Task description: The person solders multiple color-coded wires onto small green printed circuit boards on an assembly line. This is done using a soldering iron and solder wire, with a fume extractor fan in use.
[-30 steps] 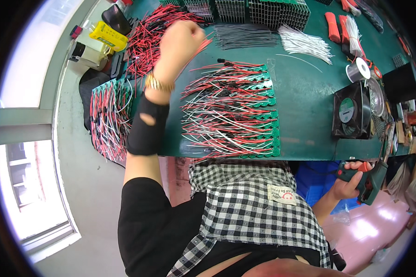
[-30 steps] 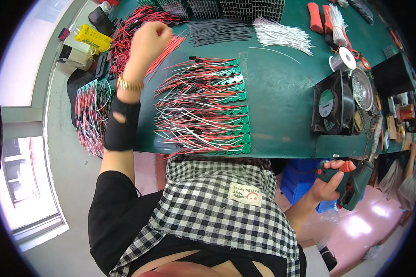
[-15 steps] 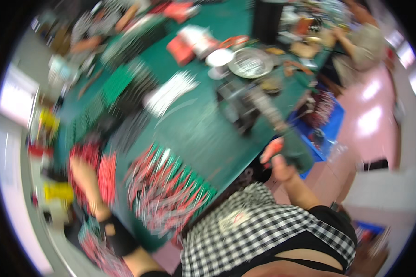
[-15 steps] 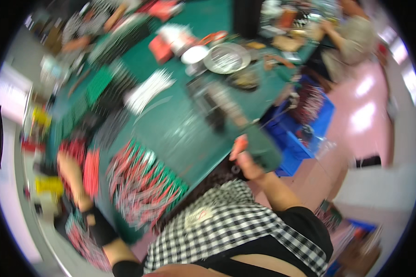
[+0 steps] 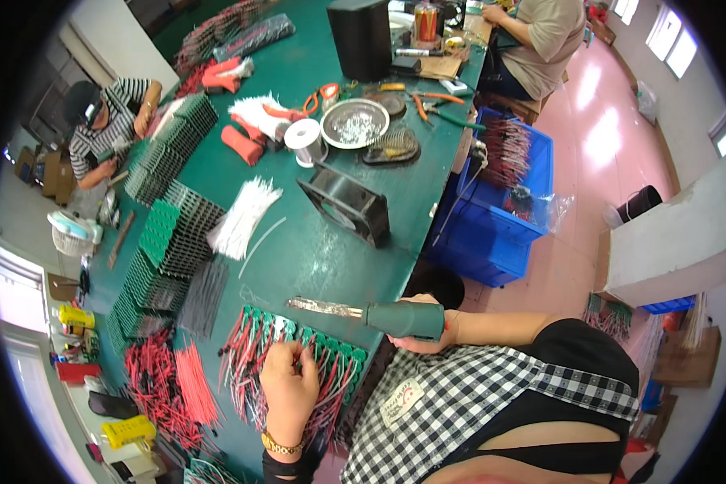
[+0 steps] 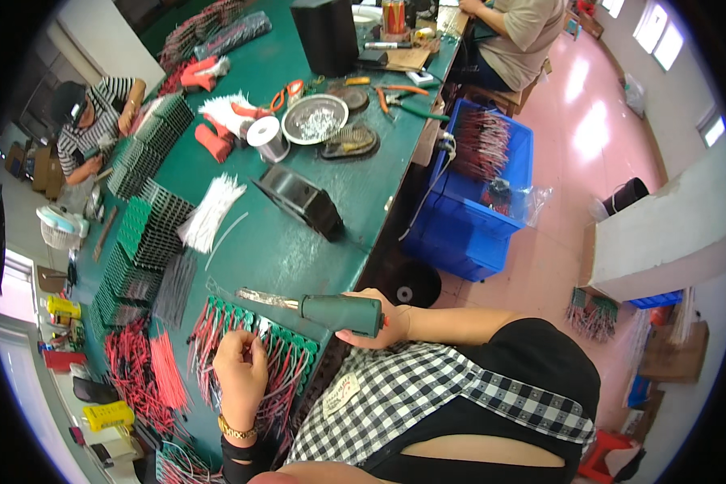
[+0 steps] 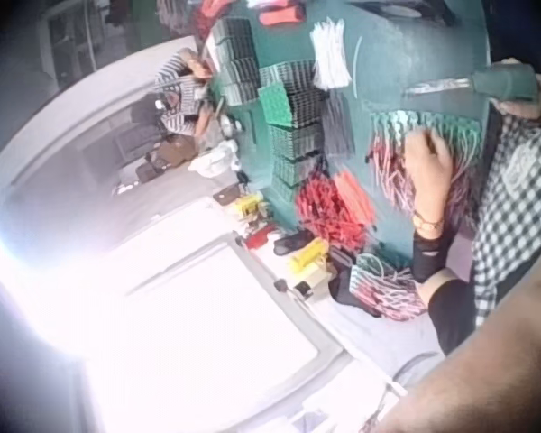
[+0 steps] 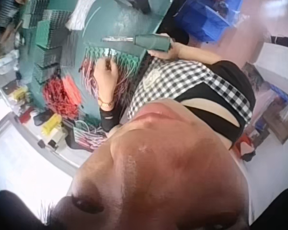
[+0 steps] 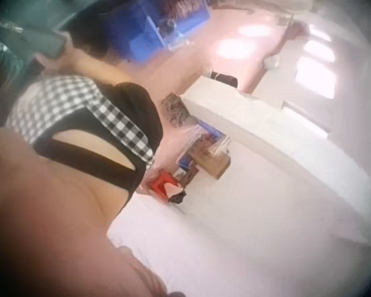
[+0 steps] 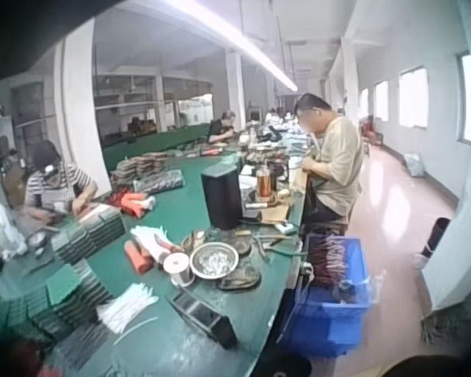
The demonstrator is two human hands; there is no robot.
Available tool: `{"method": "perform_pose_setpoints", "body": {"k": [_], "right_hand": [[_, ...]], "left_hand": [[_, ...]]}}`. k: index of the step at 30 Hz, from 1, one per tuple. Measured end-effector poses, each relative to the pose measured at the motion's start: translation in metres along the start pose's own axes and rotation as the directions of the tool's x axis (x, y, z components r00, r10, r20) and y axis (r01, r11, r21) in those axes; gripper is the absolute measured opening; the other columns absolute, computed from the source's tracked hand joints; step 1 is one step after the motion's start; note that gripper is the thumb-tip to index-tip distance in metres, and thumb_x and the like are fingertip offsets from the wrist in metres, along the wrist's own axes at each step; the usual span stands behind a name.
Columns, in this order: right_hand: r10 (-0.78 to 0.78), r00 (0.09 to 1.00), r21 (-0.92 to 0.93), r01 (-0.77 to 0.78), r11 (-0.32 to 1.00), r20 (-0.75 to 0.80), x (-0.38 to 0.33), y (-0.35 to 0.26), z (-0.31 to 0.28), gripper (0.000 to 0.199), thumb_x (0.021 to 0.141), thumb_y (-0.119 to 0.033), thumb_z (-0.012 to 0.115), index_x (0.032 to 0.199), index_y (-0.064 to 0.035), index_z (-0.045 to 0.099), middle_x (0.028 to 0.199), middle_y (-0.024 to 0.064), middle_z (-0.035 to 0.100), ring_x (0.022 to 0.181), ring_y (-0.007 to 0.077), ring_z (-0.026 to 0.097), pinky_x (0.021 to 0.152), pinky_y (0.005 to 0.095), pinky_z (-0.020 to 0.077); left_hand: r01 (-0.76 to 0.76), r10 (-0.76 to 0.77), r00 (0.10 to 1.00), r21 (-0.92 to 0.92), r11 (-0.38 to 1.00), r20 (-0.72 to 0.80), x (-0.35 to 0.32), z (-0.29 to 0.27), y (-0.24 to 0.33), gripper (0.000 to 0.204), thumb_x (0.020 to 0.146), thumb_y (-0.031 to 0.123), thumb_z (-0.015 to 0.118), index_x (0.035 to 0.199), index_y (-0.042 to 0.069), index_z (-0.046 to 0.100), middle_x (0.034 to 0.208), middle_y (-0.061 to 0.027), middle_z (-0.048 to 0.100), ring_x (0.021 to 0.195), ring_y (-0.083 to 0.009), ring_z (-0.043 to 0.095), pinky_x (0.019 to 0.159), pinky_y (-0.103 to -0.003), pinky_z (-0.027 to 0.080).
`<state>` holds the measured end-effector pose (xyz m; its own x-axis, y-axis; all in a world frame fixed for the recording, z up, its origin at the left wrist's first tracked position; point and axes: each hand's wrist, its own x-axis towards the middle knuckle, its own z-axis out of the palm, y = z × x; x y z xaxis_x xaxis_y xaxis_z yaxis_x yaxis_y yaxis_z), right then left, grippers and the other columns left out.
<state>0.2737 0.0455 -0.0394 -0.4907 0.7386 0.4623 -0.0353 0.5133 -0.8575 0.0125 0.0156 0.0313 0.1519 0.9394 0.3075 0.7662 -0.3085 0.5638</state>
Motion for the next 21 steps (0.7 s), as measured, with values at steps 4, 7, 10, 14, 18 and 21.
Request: {"method": "perform_pose_setpoints", "body": {"k": [4,7,10,14,18,21], "right_hand": [[-0.044,0.999,-0.016,0.044,0.999,0.013,-0.008,0.005,0.007,0.017,0.075,-0.005,0.067,0.088,0.0014,0.059,0.075,0.0111,0.057,0.056,0.0249,0.056,0.05,0.0314,0.0436],[-0.013,1.0,0.028,0.013,1.0,0.008,-0.012,0.003,0.009,0.023,0.075,-0.006,0.067,0.096,0.0028,0.059,0.08,0.0115,0.06,0.064,0.0231,0.06,0.056,0.0289,0.0462],[0.11,0.993,0.109,-0.114,0.988,0.04,-0.013,0.005,0.009,0.029,0.075,-0.006,0.068,0.101,0.0033,0.059,0.085,0.0116,0.062,0.071,0.023,0.062,0.064,0.0275,0.0475],[0.067,0.996,0.021,-0.069,0.997,0.064,-0.016,0.012,0.007,0.022,0.073,-0.005,0.067,0.093,0.0018,0.061,0.079,0.0096,0.059,0.064,0.0231,0.058,0.056,0.0298,0.0452],[0.212,0.975,-0.037,-0.21,0.977,0.059,-0.02,0.01,0.005,0.017,0.072,-0.003,0.064,0.088,-0.0019,0.063,0.078,0.008,0.061,0.066,0.0228,0.06,0.058,0.031,0.0472],[0.305,0.952,0.128,-0.305,0.944,0.017,-0.022,0.002,0.005,0.015,0.073,-0.002,0.061,0.088,-0.0021,0.063,0.076,0.007,0.063,0.068,0.0192,0.061,0.062,0.0297,0.0492]], "left_hand": [[0.043,-0.041,0.998,-0.03,0.999,0.054,-0.01,0.013,0.0,0.01,0.076,-0.004,0.063,0.079,0.001,0.055,0.074,-0.0131,0.054,0.064,-0.0287,0.054,0.055,-0.037,0.043],[-0.024,0.02,0.999,0.098,0.995,0.038,-0.013,0.023,0.003,0.012,0.073,0.0,0.065,0.08,0.005,0.056,0.074,-0.0111,0.054,0.064,-0.0298,0.057,0.054,-0.037,0.047],[0.026,-0.033,0.999,0.157,0.987,0.04,-0.013,0.026,0.006,0.01,0.075,0.003,0.065,0.081,0.005,0.058,0.077,-0.0112,0.054,0.064,-0.0298,0.058,0.055,-0.037,0.047],[-0.004,-0.005,0.996,0.106,0.994,0.085,-0.017,0.024,0.002,0.007,0.082,0.003,0.06,0.088,0.002,0.058,0.085,-0.0161,0.054,0.069,-0.0353,0.057,0.058,-0.04,0.048],[-0.013,0.003,0.995,0.098,0.995,0.096,-0.023,0.026,-0.008,0.008,0.082,0.003,0.059,0.09,0.004,0.055,0.083,-0.0136,0.05,0.065,-0.0324,0.056,0.054,-0.039,0.045],[0.043,-0.051,0.997,0.146,0.988,0.055,-0.025,0.028,-0.013,0.009,0.081,0.004,0.06,0.087,0.004,0.054,0.082,-0.0121,0.051,0.062,-0.0311,0.056,0.052,-0.039,0.045]]}}
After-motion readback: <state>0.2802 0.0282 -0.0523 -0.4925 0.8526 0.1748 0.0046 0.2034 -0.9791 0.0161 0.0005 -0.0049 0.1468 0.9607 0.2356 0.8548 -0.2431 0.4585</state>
